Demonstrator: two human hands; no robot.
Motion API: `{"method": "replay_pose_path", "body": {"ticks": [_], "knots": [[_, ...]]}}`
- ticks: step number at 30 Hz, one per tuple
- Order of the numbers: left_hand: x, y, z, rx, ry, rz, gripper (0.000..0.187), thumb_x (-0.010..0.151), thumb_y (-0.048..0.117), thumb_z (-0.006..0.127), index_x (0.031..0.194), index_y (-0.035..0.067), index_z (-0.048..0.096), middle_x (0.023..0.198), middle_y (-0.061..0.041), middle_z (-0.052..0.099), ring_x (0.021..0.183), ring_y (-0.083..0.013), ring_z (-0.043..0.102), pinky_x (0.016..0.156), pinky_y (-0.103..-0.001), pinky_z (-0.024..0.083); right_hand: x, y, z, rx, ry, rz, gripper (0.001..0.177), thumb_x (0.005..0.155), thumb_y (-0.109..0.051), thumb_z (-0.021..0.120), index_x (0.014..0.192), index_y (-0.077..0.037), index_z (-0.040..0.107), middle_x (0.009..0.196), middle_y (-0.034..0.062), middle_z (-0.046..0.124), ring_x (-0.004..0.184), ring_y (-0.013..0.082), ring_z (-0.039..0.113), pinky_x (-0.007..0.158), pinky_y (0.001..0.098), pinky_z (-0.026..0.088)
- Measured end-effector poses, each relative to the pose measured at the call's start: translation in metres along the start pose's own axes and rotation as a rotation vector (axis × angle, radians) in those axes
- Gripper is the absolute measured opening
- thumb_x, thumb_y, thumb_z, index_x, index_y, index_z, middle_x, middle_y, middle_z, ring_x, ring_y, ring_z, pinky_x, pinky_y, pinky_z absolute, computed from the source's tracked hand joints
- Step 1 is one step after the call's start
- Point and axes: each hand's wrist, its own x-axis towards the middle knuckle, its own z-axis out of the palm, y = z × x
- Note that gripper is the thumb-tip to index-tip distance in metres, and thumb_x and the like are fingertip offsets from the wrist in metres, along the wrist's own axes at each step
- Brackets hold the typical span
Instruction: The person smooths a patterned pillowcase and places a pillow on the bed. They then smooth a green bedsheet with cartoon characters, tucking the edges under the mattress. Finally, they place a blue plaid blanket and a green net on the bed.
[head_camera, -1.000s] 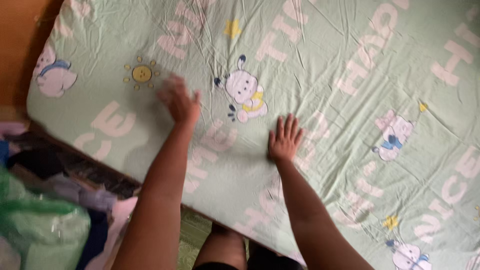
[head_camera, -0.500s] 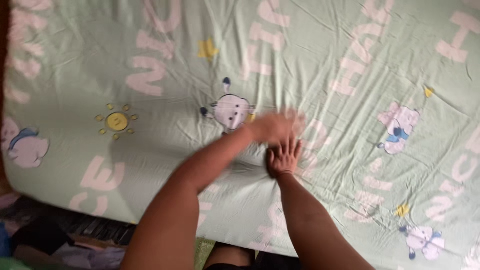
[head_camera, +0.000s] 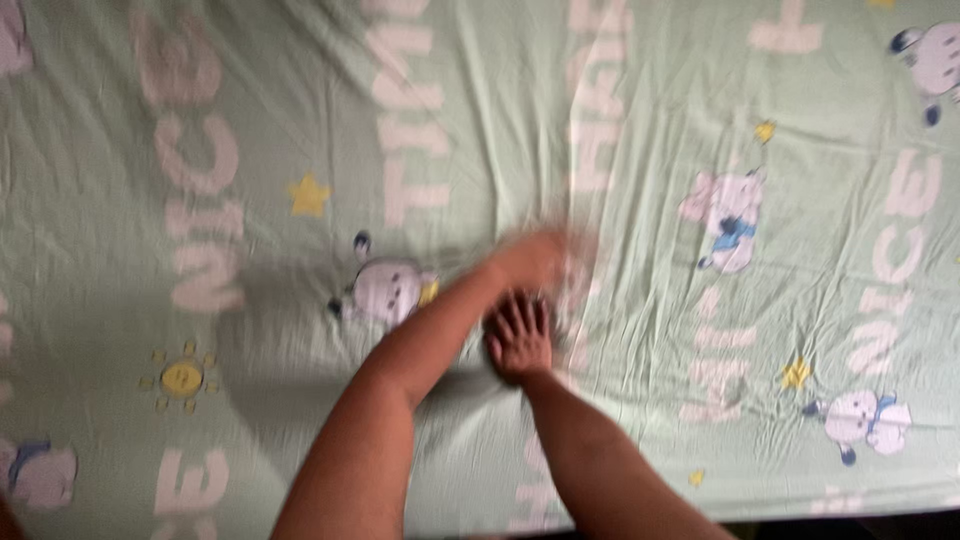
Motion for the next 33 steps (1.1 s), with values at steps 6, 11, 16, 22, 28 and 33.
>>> {"method": "replay_pose_path", "body": {"ticks": [6, 11, 16, 22, 28, 33], "knots": [[0.081, 0.003, 0.006, 0.257, -0.237, 0.414, 0.083, 0.094, 0.047, 0.071, 0.16, 0.017, 0.03, 0.168, -0.007, 0.02, 0.154, -0.0365, 0.008, 0.122, -0.061, 0.004, -0.012, 0.005, 0.003, 0.165, 0.45, -0.145, 0.065, 0.103, -0.051, 0.034, 0.164, -0.028, 0.028, 0.173, 0.0083, 0.012, 0.16, 0.0296, 0.005, 0.126, 0.0554, -0.004], [0.188, -0.016, -0.117, 0.689, 0.527, -0.139, 0.077, 0.114, 0.051, 0.054, 0.165, 0.005, 0.019, 0.172, -0.021, 0.017, 0.157, -0.0413, 0.015, 0.122, -0.064, 0.007, 0.009, 0.016, 0.013, 0.19, 0.438, -0.178, 0.064, 0.103, -0.052, 0.034, 0.163, -0.029, 0.025, 0.172, 0.0079, 0.01, 0.158, 0.0289, 0.004, 0.124, 0.0552, -0.004], [0.193, 0.027, -0.035, 0.648, 0.043, 0.173, 0.097, 0.098, 0.066, 0.059, 0.161, 0.005, 0.018, 0.168, -0.019, 0.019, 0.155, -0.04, 0.017, 0.121, -0.063, 0.002, -0.006, -0.003, 0.015, 0.232, 0.448, -0.197, 0.065, 0.102, -0.051, 0.039, 0.163, -0.031, 0.027, 0.172, 0.0058, 0.013, 0.159, 0.0278, 0.008, 0.125, 0.0552, -0.003], [0.242, 0.073, 0.036, 0.554, -0.236, 0.687, 0.084, 0.1, 0.057, 0.064, 0.164, 0.015, 0.03, 0.166, -0.011, 0.035, 0.153, -0.0333, 0.03, 0.128, -0.054, 0.019, -0.011, 0.008, 0.017, 0.24, 0.498, -0.207, 0.066, 0.104, -0.05, 0.047, 0.165, -0.032, 0.03, 0.175, 0.0056, 0.016, 0.161, 0.0275, 0.01, 0.127, 0.0552, 0.003], [0.274, 0.07, 0.033, 0.363, -0.111, 0.09, 0.088, 0.1, 0.058, 0.065, 0.161, 0.005, 0.03, 0.159, -0.017, 0.044, 0.146, -0.0315, 0.044, 0.125, -0.053, 0.029, -0.016, 0.004, 0.023, 0.277, 0.402, -0.221, 0.067, 0.101, -0.053, 0.047, 0.163, -0.033, 0.031, 0.173, 0.0047, 0.017, 0.159, 0.0278, 0.011, 0.124, 0.056, 0.003], [0.303, 0.077, 0.072, 0.343, -0.042, 0.574, 0.07, 0.099, 0.04, 0.076, 0.157, 0.018, 0.043, 0.162, -0.015, 0.043, 0.151, -0.0348, 0.038, 0.126, -0.05, 0.029, -0.006, 0.015, 0.007, 0.272, 0.571, -0.192, 0.064, 0.104, -0.054, 0.05, 0.163, -0.035, 0.035, 0.174, 0.0017, 0.025, 0.161, 0.024, 0.019, 0.128, 0.054, 0.006]]}}
